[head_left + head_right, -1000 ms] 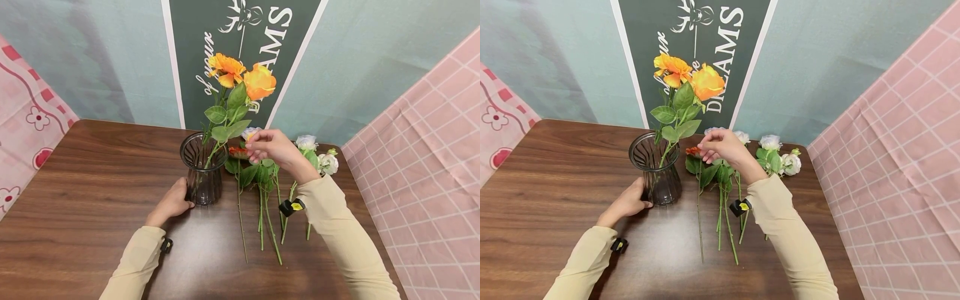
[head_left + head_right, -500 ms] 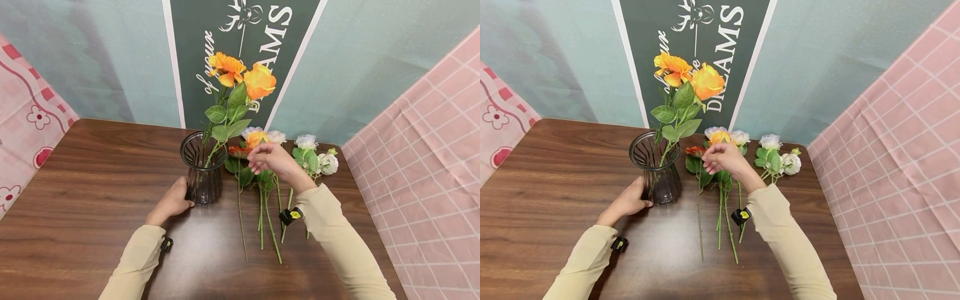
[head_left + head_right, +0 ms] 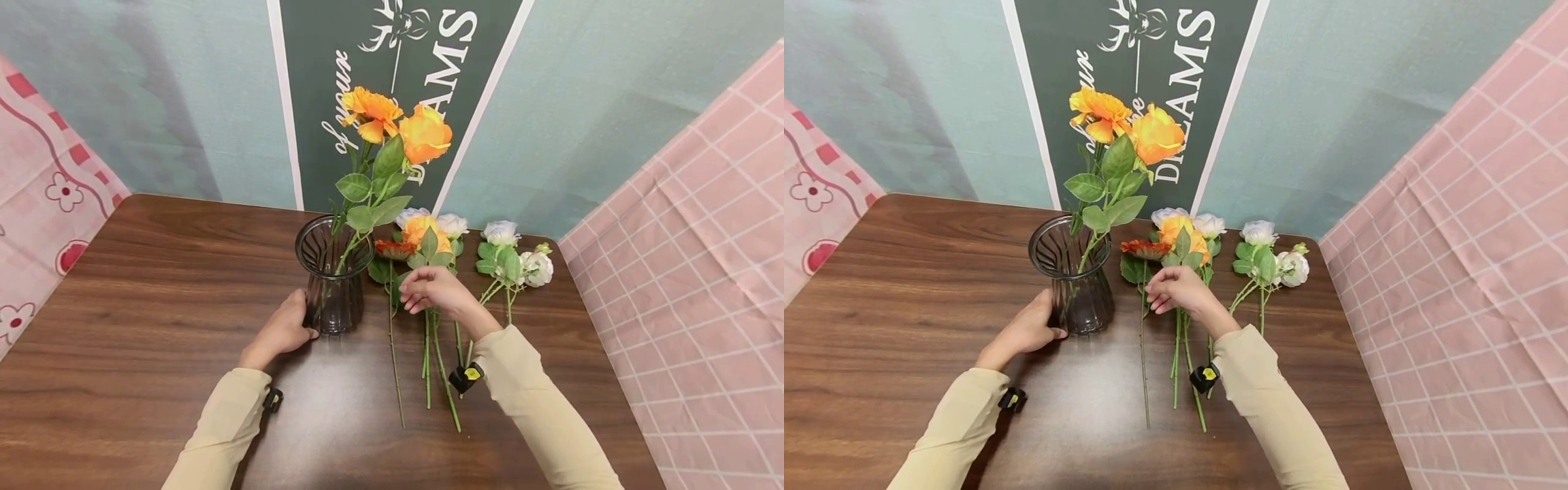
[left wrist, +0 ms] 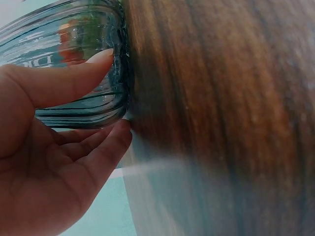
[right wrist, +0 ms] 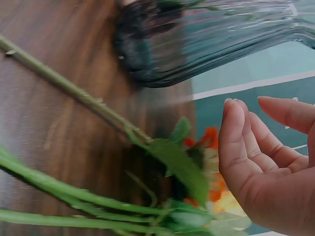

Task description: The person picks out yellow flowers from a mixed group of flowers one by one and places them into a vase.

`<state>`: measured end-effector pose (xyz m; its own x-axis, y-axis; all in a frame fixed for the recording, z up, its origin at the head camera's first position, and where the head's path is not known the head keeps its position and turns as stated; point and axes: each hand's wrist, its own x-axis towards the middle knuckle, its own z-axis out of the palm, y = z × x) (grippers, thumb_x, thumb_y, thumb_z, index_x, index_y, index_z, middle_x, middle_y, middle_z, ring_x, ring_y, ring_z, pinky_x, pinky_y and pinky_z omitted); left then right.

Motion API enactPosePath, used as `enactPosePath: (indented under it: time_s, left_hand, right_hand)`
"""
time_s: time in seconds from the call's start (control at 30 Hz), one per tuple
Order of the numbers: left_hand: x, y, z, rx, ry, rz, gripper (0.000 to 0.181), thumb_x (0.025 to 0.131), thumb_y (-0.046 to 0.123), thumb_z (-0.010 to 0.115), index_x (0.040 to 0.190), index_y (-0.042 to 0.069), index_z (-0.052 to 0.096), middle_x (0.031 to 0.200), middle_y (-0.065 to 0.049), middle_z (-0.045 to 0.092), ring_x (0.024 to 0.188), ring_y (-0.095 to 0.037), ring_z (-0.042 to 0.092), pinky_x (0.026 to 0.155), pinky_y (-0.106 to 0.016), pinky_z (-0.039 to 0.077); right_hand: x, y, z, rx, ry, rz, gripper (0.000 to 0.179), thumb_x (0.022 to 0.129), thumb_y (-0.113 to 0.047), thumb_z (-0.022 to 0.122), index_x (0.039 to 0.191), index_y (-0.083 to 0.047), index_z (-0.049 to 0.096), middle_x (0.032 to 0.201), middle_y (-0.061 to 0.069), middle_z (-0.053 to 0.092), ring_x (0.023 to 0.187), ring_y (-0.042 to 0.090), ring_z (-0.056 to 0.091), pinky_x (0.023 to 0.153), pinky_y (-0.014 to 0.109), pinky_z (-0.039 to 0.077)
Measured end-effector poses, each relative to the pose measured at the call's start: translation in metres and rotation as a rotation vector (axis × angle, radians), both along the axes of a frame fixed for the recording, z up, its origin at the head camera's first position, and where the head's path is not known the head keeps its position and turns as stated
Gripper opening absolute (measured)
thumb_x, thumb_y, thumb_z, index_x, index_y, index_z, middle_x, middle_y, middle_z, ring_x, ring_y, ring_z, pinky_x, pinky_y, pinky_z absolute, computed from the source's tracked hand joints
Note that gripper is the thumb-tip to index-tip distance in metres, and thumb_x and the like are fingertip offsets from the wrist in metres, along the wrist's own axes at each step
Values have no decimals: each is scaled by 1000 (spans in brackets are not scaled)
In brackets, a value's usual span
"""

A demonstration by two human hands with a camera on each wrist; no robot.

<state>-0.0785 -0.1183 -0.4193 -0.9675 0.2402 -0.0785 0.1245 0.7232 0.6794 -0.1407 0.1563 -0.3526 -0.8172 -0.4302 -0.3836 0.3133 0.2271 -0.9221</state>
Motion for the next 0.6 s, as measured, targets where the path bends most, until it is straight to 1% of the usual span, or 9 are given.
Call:
enactPosePath:
  time_s: [0.07, 0.17, 0.2, 0.3, 0.4, 0.6]
  left_hand:
    - [0, 0, -1, -4, 9, -1, 56, 69, 0, 70, 113, -12, 38, 110, -28, 46, 108, -41, 45, 91, -48, 38]
    - [-1, 0, -2, -10, 4, 1, 55, 69, 0, 70, 113, -11, 38, 110, -28, 46, 108, -41, 45, 92, -48, 37]
    - [-1, 0, -1, -4, -16, 4, 55, 70, -1, 69, 115, -12, 37, 112, -29, 45, 111, -42, 43, 94, -49, 35]
    - [-1, 0, -1, -20, -28, 5, 57, 71, 0, 69, 116, -12, 37, 114, -29, 44, 112, -41, 42, 95, -49, 35]
    - [-1, 0, 0, -28, -30, 6, 57, 70, 1, 70, 116, -12, 37, 113, -28, 45, 111, -41, 43, 95, -49, 35]
    - [-2, 0, -3, -24, -27, 15, 55, 69, 1, 70, 113, -11, 38, 110, -27, 46, 108, -41, 45, 94, -49, 36]
  right_hand:
    - [1, 1, -7, -2, -18, -1, 14, 86, 3, 50, 95, 14, 55, 70, 11, 60, 58, 17, 60, 56, 29, 52]
    - [3, 1, -18, 10, -44, -9, 14, 86, 3, 51, 95, 14, 55, 69, 11, 60, 57, 17, 59, 55, 28, 52]
    - [3, 1, -21, 15, -53, -12, 14, 86, 3, 51, 95, 14, 55, 69, 11, 61, 56, 16, 59, 54, 27, 52]
    - [6, 1, -30, 37, -79, -25, 13, 86, 3, 51, 94, 13, 56, 68, 11, 60, 56, 16, 59, 54, 27, 52]
    - [8, 0, -37, 55, -99, -38, 12, 86, 3, 51, 92, 12, 56, 68, 10, 60, 56, 16, 59, 54, 27, 52]
    - [12, -2, -48, 80, -127, -53, 9, 85, 5, 52, 89, 12, 56, 64, 11, 59, 52, 15, 58, 53, 28, 52]
